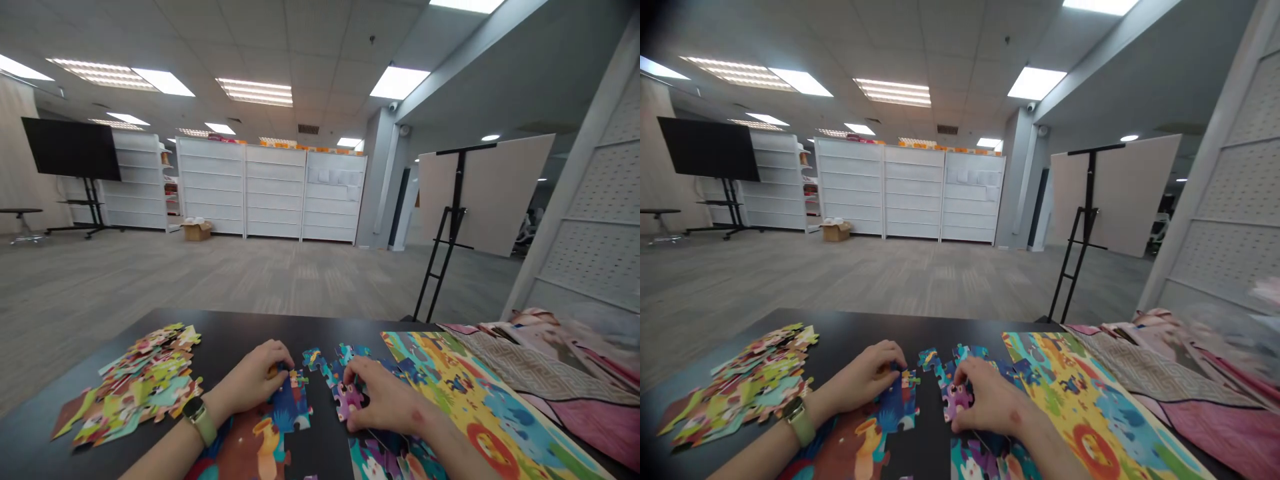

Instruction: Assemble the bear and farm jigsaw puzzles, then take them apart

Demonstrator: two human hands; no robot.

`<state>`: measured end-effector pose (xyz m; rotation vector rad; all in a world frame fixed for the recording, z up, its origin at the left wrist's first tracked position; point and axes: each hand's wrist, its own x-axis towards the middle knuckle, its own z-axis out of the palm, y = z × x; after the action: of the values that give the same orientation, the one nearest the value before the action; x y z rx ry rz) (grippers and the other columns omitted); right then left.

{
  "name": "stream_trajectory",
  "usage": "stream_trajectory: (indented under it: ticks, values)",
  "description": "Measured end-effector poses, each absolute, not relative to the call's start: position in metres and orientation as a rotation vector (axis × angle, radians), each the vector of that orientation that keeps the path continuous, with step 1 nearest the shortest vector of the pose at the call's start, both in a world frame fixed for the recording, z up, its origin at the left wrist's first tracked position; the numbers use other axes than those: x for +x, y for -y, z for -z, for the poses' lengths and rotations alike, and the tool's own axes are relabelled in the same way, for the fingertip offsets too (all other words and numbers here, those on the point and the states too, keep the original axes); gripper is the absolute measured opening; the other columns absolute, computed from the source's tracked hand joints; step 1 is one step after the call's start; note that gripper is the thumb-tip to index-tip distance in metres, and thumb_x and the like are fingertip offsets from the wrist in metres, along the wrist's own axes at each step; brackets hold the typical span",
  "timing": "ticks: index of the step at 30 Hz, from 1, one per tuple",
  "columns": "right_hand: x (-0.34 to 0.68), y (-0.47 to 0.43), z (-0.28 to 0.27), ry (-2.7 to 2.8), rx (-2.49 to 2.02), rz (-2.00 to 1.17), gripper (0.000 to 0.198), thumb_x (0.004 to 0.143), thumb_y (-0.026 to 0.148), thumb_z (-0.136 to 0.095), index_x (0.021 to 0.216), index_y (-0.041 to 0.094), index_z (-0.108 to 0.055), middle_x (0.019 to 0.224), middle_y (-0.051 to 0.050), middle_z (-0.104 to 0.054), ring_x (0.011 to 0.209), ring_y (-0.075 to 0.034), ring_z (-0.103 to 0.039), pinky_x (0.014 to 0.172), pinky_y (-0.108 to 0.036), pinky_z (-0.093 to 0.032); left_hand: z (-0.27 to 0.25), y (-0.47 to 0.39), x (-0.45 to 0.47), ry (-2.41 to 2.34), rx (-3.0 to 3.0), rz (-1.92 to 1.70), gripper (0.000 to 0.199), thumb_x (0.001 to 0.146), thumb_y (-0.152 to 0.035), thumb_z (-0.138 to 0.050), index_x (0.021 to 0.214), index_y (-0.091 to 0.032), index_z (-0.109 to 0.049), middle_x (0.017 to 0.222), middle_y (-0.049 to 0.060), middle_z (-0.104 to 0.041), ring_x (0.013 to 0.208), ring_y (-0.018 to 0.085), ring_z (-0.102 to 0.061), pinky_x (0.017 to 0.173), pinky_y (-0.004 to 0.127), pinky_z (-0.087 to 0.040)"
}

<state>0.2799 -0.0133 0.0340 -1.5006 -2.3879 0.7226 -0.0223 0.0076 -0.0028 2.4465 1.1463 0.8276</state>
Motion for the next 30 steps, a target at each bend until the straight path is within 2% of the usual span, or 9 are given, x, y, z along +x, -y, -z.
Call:
stream_trajectory:
  ticks: [5, 11, 18, 25, 30]
  values:
    - [0.279, 0.011, -0.031, 2.376, -1.523, -0.754, 0.054, 0.053, 0.036, -0.089, 0.1, 0.025, -0.065, 0.1, 0.001, -0.063, 0.094, -0.021, -0.057, 0.075, -0.027, -0.041, 0.007, -0.009, -0.021, -1.128, 2.454, -0.824, 0.02, 0.084, -0.007, -0.056, 0.092, -0.023, -0.066, 0.097, 0.001, -0.065, 0.094, 0.018, -0.059, 0.085, 0.029, -0.044]
    - [0.278, 0.01, -0.032, 2.418, -1.465, -0.686, 0.039, 0.062, 0.043, -0.085, 0.09, 0.023, -0.067, 0.092, 0.001, -0.064, 0.087, -0.018, -0.057, 0.071, -0.025, -0.04, 0.007, -0.009, -0.02, -1.081, 2.473, -0.801, 0.018, 0.087, -0.009, -0.055, 0.093, -0.022, -0.066, 0.097, 0.001, -0.065, 0.094, 0.019, -0.058, 0.086, 0.03, -0.044]
    - [0.292, 0.0, -0.035, 2.399, -1.426, -0.625, 0.014, 0.074, 0.025, -0.074, 0.086, 0.021, -0.067, 0.081, 0.002, -0.063, 0.076, -0.014, -0.057, 0.067, -0.023, -0.04, 0.005, -0.009, -0.021, -1.027, 2.454, -0.776, 0.018, 0.088, -0.011, -0.053, 0.093, -0.022, -0.066, 0.099, 0.002, -0.064, 0.095, 0.019, -0.058, 0.086, 0.03, -0.044]
    - [0.279, 0.003, -0.028, 2.369, -1.359, -0.804, 0.024, 0.068, 0.035, -0.083, 0.085, 0.022, -0.072, 0.083, 0.003, -0.067, 0.076, -0.014, -0.058, 0.066, -0.022, -0.04, 0.007, -0.011, -0.02, -1.005, 2.47, -0.762, 0.017, 0.091, -0.014, -0.049, 0.093, -0.022, -0.064, 0.098, 0.002, -0.064, 0.094, 0.019, -0.058, 0.085, 0.03, -0.044]
    - [0.271, 0.009, -0.031, 2.378, -1.345, -0.738, 0.025, 0.069, 0.038, -0.084, 0.086, 0.023, -0.073, 0.09, 0.002, -0.07, 0.087, -0.016, -0.06, 0.074, -0.023, -0.041, 0.007, -0.011, -0.02, -1.03, 2.45, -0.76, 0.016, 0.092, -0.016, -0.049, 0.092, -0.022, -0.064, 0.099, 0.003, -0.064, 0.094, 0.02, -0.058, 0.085, 0.031, -0.044]
